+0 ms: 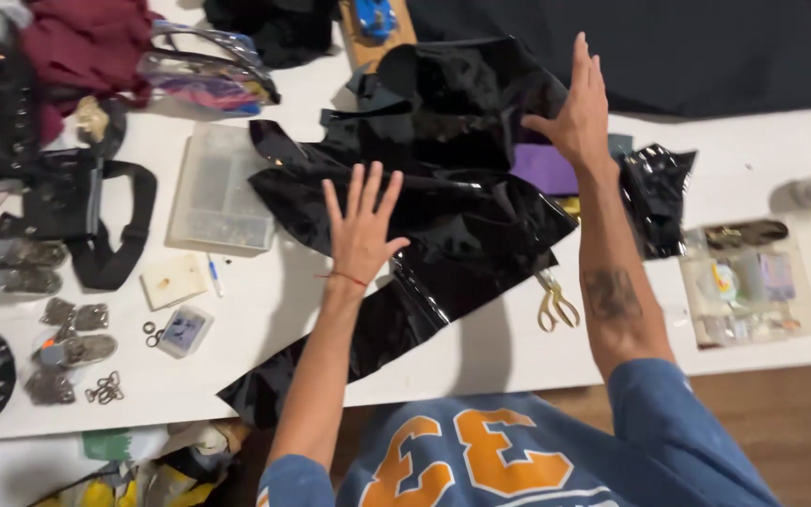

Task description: Cutting and preparing shiny black fabric for a garment assembly task.

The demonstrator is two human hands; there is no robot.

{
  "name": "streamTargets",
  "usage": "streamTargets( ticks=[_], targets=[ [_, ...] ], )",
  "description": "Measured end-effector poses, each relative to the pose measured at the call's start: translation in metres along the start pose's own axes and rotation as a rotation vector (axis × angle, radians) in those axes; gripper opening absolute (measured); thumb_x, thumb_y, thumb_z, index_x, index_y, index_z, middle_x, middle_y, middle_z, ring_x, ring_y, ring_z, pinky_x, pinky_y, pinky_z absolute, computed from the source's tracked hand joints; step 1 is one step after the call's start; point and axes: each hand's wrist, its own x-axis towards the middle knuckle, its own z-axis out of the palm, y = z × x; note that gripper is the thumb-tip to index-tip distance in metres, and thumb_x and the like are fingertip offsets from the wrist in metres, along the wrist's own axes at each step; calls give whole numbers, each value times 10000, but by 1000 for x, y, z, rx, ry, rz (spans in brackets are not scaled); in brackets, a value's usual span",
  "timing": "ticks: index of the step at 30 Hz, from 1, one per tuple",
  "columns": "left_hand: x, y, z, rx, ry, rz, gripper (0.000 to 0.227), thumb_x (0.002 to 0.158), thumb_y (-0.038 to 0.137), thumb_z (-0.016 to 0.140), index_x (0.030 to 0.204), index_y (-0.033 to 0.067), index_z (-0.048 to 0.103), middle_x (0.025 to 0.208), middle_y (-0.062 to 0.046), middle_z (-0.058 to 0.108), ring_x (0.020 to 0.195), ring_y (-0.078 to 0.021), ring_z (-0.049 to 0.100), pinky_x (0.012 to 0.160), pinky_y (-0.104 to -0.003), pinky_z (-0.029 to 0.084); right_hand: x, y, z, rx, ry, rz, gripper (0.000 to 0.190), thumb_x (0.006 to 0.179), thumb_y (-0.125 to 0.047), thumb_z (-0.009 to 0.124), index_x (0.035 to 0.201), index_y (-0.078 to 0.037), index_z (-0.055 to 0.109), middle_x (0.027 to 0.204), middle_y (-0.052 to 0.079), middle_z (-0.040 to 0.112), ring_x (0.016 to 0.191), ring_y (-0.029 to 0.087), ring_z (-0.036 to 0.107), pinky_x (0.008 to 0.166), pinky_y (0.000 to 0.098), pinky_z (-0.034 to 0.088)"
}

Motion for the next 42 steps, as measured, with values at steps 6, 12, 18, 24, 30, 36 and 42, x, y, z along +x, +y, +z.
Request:
streamTargets(
  ticks=[6,12,18,24,30,36,42],
  targets=[
    [16,-11,11,105,121,40,1142,618,455,912,1584,214,351,1605,-100,374,1501,-331,307,1211,-689,153,16,4,73,239,-102,432,696,821,-100,820,1460,-105,543,1190,179,694,1105,353,693,1000,419,554],
    [-4,-62,89,169,2,84,443,857,258,837,1237,169,628,1091,-33,581,1135,-256,556,1212,-582,308,8,-141,5,184,64,-190,279,791,74,565,1050,-25,590,1202,185,682,1122,407,653,969,537,465],
    [-33,-28,2,119,398,334,64,992,118,726,1016,177,730,1292,-10,597,1208,-278,510,1195,-510,357,9,-127,5,442,-274,62,284,892,24,442,1137,15,586,1050,216,680,887,384,657,971,488,400],
    [1,12,-121,118,536,314,143,848,130,769,744,157,675,1471,-39,553,1379,-341,472,1153,-627,330,27,-119,80,764,-678,-33,346,1041,-133,479,1341,6,579,1160,145,706,1074,250,627,989,344,497],
    [52,-28,-110,-179,-84,202,195,676,160,825,839,105,733,1361,-100,580,1082,-352,653,1046,-498,479,25,-117,93,1236,-949,242,578,1056,-360,596,1500,9,606,1462,215,636,1289,264,596,1157,379,437],
    [97,-63,-74,-201,-235,123,423,612,318,863,997,150,809,1148,-113,704,957,-373,692,872,-487,544,1,-67,5,591,-991,-91,1299,709,-466,915,1653,-122,92,1590,328,362,1439,411,403,1137,516,382],
    [110,-32,-36,-31,-334,107,660,708,469,834,1263,132,717,1432,-169,577,1217,-379,603,1049,-507,474,-71,-14,-37,-142,-485,258,966,861,-303,836,1649,-160,295,1380,225,667,1176,370,692,954,462,572]
  ],
)
